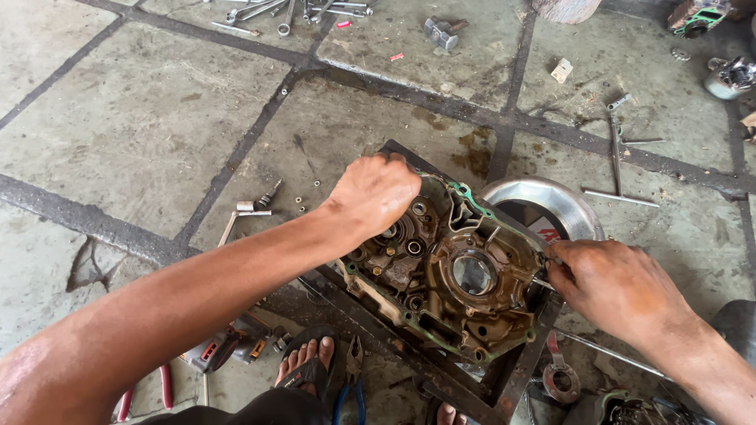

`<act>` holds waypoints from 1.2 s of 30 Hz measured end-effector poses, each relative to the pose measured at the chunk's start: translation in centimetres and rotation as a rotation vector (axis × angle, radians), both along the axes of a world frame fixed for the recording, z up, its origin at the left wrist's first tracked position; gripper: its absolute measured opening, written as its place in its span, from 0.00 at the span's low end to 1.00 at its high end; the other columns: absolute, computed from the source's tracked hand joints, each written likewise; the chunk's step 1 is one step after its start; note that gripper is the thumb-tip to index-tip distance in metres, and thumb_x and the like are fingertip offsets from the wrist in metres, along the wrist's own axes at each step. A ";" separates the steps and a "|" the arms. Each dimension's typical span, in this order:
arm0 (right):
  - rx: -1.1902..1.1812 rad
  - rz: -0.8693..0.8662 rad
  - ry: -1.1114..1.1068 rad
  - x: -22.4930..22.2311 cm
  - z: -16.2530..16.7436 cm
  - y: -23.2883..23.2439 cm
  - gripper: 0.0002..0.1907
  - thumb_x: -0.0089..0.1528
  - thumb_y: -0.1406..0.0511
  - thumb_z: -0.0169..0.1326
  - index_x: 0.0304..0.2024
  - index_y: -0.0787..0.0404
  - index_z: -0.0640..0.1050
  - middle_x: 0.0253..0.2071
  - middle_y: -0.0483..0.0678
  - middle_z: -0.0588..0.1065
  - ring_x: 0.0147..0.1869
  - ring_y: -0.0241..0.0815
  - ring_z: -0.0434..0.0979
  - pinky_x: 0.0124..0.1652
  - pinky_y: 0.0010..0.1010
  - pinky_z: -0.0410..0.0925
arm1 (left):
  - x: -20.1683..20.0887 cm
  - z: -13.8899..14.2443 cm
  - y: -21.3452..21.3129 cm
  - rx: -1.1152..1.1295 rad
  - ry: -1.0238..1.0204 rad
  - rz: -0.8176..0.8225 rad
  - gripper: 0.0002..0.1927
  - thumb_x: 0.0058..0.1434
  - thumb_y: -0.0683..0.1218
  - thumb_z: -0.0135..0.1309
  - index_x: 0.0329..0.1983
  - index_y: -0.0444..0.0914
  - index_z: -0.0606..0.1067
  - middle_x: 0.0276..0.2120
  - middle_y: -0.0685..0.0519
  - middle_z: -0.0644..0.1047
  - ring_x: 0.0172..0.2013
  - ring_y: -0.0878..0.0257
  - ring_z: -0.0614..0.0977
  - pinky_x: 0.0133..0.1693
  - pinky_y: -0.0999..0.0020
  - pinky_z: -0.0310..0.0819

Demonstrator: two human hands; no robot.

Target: The person sits on the floor of a motorcycle repair workshop and assembles a gear shaft with gears and bearings by hand, then fits the assembled shaft into an engine crankcase held in a metal frame, pressing components into place and working on the case with a long rod.

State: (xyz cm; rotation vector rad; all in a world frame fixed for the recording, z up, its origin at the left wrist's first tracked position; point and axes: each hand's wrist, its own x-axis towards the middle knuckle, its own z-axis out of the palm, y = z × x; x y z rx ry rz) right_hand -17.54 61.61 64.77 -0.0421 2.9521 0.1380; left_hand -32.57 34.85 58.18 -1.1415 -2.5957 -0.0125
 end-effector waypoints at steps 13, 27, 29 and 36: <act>0.065 -0.127 -0.219 -0.4 0.1 2.4 0.22 0.65 0.53 0.50 0.59 0.50 0.75 0.47 0.50 0.82 0.45 0.45 0.86 0.52 0.38 0.80 | -2.6 3.3 -2.2 0.398 -0.726 0.309 0.07 0.59 0.41 0.58 0.40 0.41 0.81 0.41 0.49 0.82 0.41 0.56 0.86 0.50 0.62 0.80; 0.178 -0.049 -0.489 2.2 -4.2 6.4 0.43 0.64 0.47 0.50 0.76 0.55 0.53 0.62 0.49 0.73 0.65 0.39 0.75 0.68 0.34 0.69 | 4.9 6.0 -3.0 -0.152 -0.419 0.278 0.11 0.63 0.45 0.57 0.33 0.30 0.78 0.33 0.40 0.80 0.31 0.52 0.84 0.29 0.59 0.82; 0.195 -0.039 -0.447 2.7 -4.0 5.8 0.39 0.64 0.49 0.51 0.72 0.56 0.57 0.57 0.49 0.76 0.63 0.39 0.76 0.67 0.33 0.70 | 4.7 4.6 -2.7 -0.101 -0.264 0.244 0.04 0.57 0.40 0.57 0.32 0.33 0.80 0.33 0.39 0.80 0.33 0.50 0.84 0.29 0.58 0.82; 0.208 -0.010 -0.403 3.4 -3.0 5.0 0.40 0.64 0.50 0.52 0.73 0.57 0.58 0.55 0.52 0.76 0.60 0.41 0.76 0.64 0.34 0.71 | 3.5 1.5 -1.7 -0.105 -0.208 0.231 0.06 0.56 0.35 0.54 0.32 0.35 0.81 0.32 0.39 0.81 0.33 0.49 0.85 0.31 0.56 0.83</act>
